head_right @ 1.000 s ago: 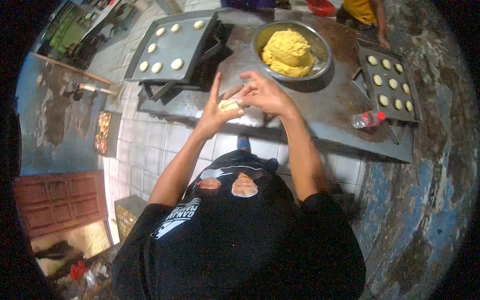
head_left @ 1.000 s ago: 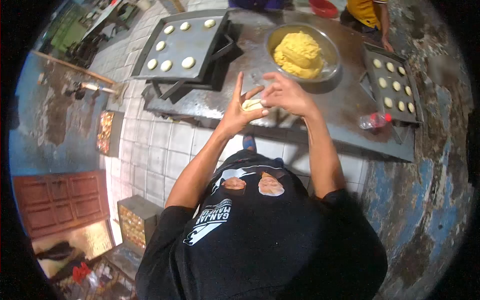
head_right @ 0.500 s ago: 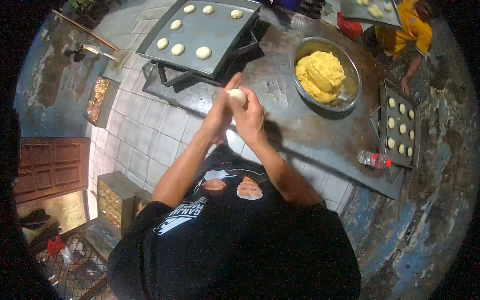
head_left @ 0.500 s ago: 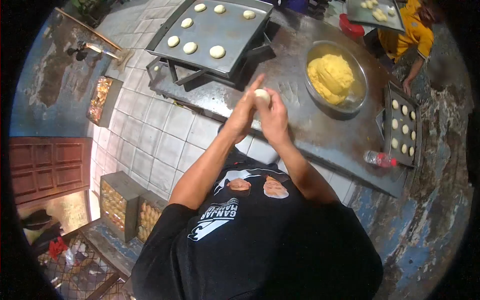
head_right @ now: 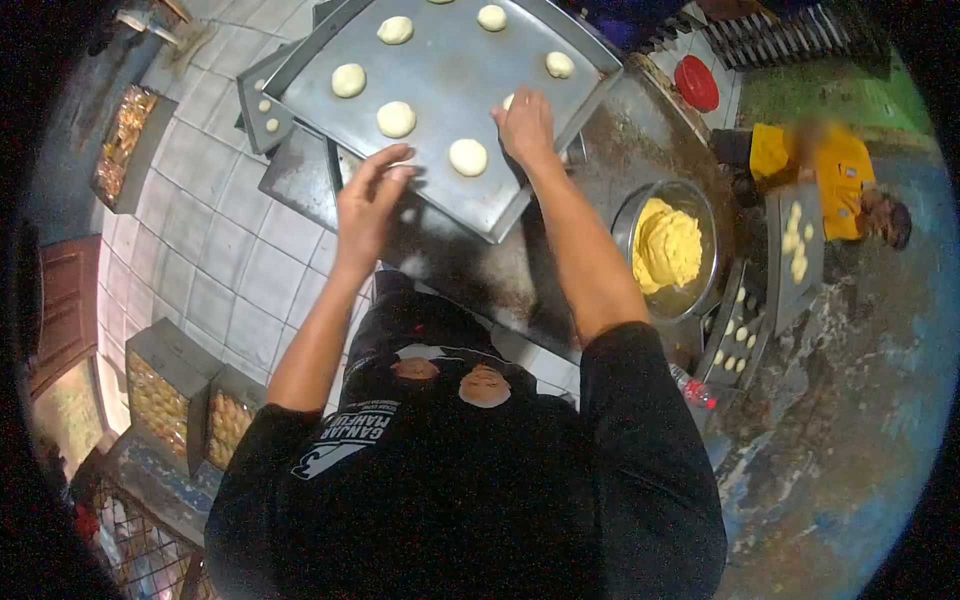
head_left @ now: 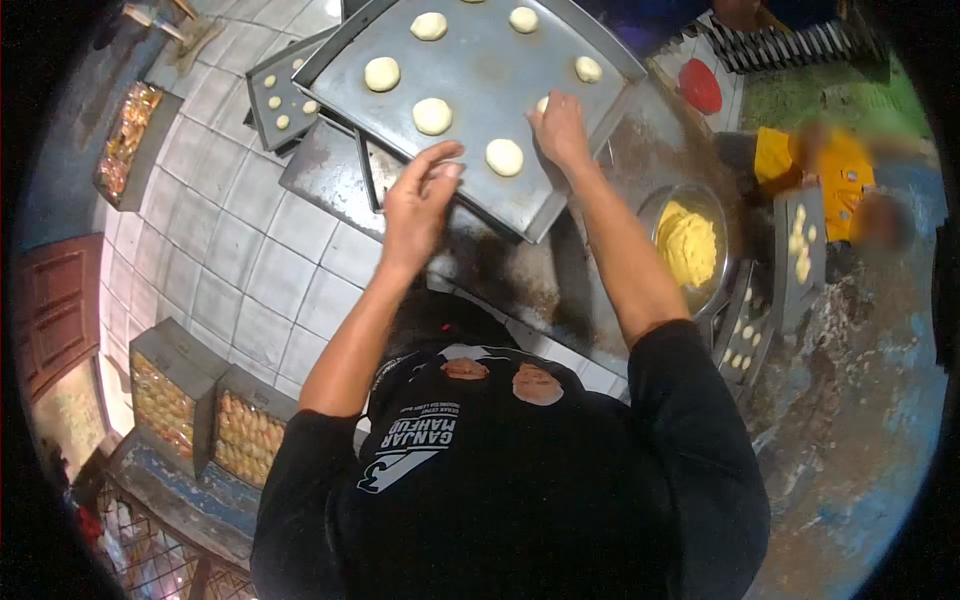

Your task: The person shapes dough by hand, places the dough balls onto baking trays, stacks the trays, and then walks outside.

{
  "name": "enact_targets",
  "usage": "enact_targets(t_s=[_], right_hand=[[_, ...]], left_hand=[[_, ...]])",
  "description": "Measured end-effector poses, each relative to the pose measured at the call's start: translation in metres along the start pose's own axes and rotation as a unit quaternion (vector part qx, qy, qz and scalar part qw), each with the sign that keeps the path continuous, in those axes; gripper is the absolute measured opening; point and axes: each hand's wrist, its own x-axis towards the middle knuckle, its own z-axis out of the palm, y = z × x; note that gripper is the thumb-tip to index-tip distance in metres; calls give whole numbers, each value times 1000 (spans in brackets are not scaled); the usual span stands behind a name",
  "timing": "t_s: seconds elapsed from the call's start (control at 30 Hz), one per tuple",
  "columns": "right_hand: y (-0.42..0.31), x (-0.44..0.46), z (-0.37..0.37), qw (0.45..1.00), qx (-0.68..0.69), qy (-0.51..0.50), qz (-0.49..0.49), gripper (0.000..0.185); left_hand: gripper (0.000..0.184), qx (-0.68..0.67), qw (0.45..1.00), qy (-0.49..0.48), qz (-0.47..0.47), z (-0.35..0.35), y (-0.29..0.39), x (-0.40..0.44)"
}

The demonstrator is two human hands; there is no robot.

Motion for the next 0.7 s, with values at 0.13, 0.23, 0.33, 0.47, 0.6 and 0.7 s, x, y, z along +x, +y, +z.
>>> enact_targets(t_s=[0.13,0.23,0.33,0.47,0.6,0.7], right_hand=[[15,30,48,996,-42,-58,-59,54],[9,17,76,994,-77,58,-46,50],[22,18,69,998,-61,-4,-31,58],[9,39,-22,849,462,-105,235,52],[88,-29,-49,954,273,4,120,38],[90,-114,-124,957,229,-171,52,38]], left_hand=[[28,64,995,83,-2,-63,11,16],[28,19,994,111,6,-81,14,26],[28,17,997,79,3,-65,16,37],[25,86,995,16,38,-33,38,46],[24,117,988,8,105,-29,23,38],[29,138,986,-2,92,-32,11,19]])
